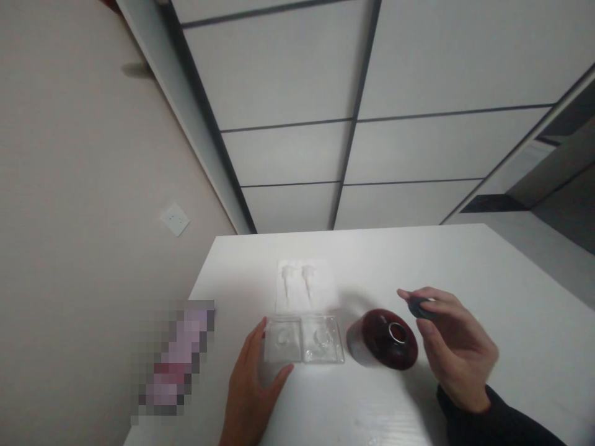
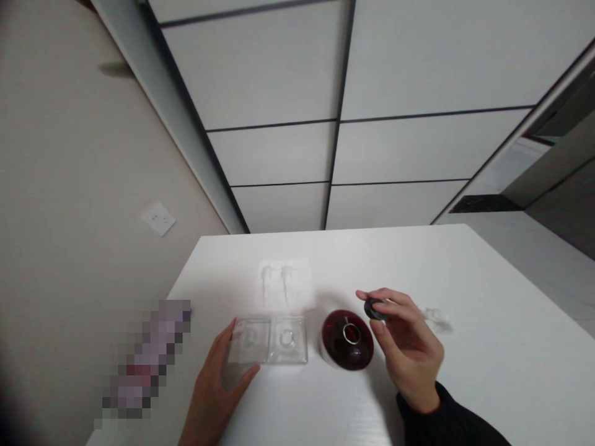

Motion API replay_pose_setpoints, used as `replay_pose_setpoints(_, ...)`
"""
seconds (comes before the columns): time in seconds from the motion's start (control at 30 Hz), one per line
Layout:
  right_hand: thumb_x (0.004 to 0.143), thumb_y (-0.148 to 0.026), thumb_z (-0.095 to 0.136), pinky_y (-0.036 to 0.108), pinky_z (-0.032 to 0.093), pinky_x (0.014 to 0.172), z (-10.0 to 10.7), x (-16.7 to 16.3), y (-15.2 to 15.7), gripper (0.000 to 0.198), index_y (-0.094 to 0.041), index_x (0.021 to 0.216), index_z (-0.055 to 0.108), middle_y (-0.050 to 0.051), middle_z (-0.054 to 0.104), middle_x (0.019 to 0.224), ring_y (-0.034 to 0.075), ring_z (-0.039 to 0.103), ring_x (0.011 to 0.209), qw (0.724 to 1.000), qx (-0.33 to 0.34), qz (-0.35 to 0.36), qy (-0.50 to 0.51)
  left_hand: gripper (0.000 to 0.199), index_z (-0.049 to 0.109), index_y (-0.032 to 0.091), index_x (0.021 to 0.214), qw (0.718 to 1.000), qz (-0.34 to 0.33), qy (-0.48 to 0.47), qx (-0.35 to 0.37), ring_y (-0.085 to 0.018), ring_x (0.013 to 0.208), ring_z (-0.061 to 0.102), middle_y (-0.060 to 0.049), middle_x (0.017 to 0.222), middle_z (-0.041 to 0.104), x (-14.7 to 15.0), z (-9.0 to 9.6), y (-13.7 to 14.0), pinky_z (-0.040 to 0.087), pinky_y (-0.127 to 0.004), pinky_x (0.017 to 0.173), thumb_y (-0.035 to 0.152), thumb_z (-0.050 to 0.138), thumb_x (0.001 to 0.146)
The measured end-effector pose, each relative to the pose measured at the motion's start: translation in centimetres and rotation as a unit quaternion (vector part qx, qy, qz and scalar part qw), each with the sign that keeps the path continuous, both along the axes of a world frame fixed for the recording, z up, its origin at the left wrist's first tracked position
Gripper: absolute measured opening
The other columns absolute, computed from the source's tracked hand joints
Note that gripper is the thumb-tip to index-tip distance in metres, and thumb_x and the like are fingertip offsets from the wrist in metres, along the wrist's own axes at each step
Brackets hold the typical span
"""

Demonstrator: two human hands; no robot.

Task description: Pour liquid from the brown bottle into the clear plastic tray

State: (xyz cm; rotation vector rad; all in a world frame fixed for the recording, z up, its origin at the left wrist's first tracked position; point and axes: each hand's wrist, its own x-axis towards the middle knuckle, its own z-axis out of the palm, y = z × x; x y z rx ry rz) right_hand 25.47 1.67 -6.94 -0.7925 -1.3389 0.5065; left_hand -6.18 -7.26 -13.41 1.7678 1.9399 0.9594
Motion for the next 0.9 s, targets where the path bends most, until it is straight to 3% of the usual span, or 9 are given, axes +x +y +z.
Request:
replay_pose_setpoints(0.1, 0.094, -0.019, 0.071, 0.042, 0.064, 0.093, -1.2, 1.1, 1.0, 0.023, -0.029, 0.115, 0.074, 0.006, 0.074, 0.114, 0.024, 0.075, 0.109, 0.994, -0.05, -0.044, -0.082, 0.072, 0.04, 0.028, 0.157, 1.0, -0.005, 0.007, -0.015, -0.036, 0.142, 0.06, -0.013, 0.156, 0.059, -0.1, 0.3, 0.0, 0.055, -0.058, 0.114, 0.042, 0.069, 0.093)
replay_pose_setpoints(0.2, 0.097, -0.032, 0.068, 0.047, 0.061, 0.097, -3.1, 2.8, 2.6, 0.019, -0.028, 0.115, 0.074, 0.007, 0.076, 0.117, 0.026, 0.074, 0.11, 0.962, -0.11, -0.066, -0.239, 0.075, 0.034, 0.029, 0.16, 1.0, -0.012, 0.01, -0.015, -0.036, 0.148, 0.054, -0.012, 0.162, 0.053, -0.1, 0.3, 0.0, 0.052, -0.06, 0.117, 0.041, 0.068, 0.094)
replay_pose_setpoints(0.3, 0.098, -0.038, 0.063, 0.049, 0.06, 0.097, -4.8, 3.9, 3.8, 0.028, -0.025, 0.121, 0.072, 0.01, 0.076, 0.12, 0.028, 0.073, 0.108, 0.934, -0.144, -0.058, -0.321, 0.079, 0.03, 0.03, 0.163, 1.0, -0.021, 0.009, 0.001, -0.036, 0.152, 0.048, -0.012, 0.167, 0.047, -0.1, 0.0, 0.1, 0.048, -0.061, 0.12, 0.04, 0.068, 0.094)
replay_pose_setpoints(0.4, 0.095, -0.041, 0.063, 0.049, 0.06, 0.092, -5.7, 4.2, 4.3, 0.029, -0.024, 0.117, 0.073, 0.011, 0.077, 0.113, 0.029, 0.074, 0.101, 0.923, -0.177, -0.038, -0.338, 0.08, 0.031, 0.029, 0.163, 1.0, -0.021, -0.002, -0.001, -0.036, 0.153, 0.048, -0.012, 0.166, 0.048, -0.1, -0.2, 0.2, 0.045, -0.06, 0.123, 0.039, 0.069, 0.094)
replay_pose_setpoints(0.5, 0.094, -0.042, 0.062, 0.05, 0.059, 0.095, -6.2, 3.9, 4.5, 0.027, -0.025, 0.111, 0.076, 0.01, 0.079, 0.11, 0.03, 0.074, 0.104, 0.923, -0.175, -0.02, -0.341, 0.081, 0.035, 0.026, 0.161, 0.999, -0.017, -0.026, 0.003, -0.035, 0.149, 0.052, -0.014, 0.16, 0.054, 0.0, 0.1, 0.5, 0.045, -0.058, 0.123, 0.039, 0.072, 0.09)
replay_pose_setpoints(0.67, 0.095, -0.046, 0.061, 0.049, 0.061, 0.093, -7.0, 4.5, 3.9, 0.045, -0.022, 0.132, 0.069, 0.013, 0.077, 0.121, 0.029, 0.075, 0.104, 0.932, -0.163, -0.047, -0.319, 0.071, 0.048, 0.023, 0.15, 0.998, -0.011, -0.046, 0.044, -0.035, 0.143, 0.058, -0.014, 0.15, 0.062, -0.6, 0.7, -0.2, 0.046, -0.056, 0.122, 0.043, 0.073, 0.086)
replay_pose_setpoints(0.77, 0.098, -0.049, 0.057, 0.049, 0.06, 0.097, -7.4, 7.3, 2.0, 0.045, -0.022, 0.133, 0.067, 0.014, 0.074, 0.129, 0.029, 0.072, 0.112, 0.933, -0.15, -0.101, -0.312, 0.073, 0.051, 0.025, 0.148, 0.998, 0.017, -0.047, 0.047, -0.037, 0.139, 0.061, -0.013, 0.148, 0.063, -1.9, 0.5, -1.7, 0.051, -0.056, 0.117, 0.046, 0.073, 0.082)
replay_pose_setpoints(0.9, 0.098, -0.049, 0.054, 0.061, 0.049, 0.111, -8.0, 12.9, -1.4, 0.041, -0.024, 0.125, 0.072, 0.015, 0.072, 0.133, 0.035, 0.064, 0.127, 0.916, -0.137, -0.193, -0.325, 0.073, 0.049, 0.028, 0.149, 0.997, 0.036, -0.047, 0.039, -0.039, 0.139, 0.061, -0.011, 0.15, 0.062, -2.9, 0.0, -2.9, 0.051, -0.058, 0.116, 0.049, 0.071, 0.082)
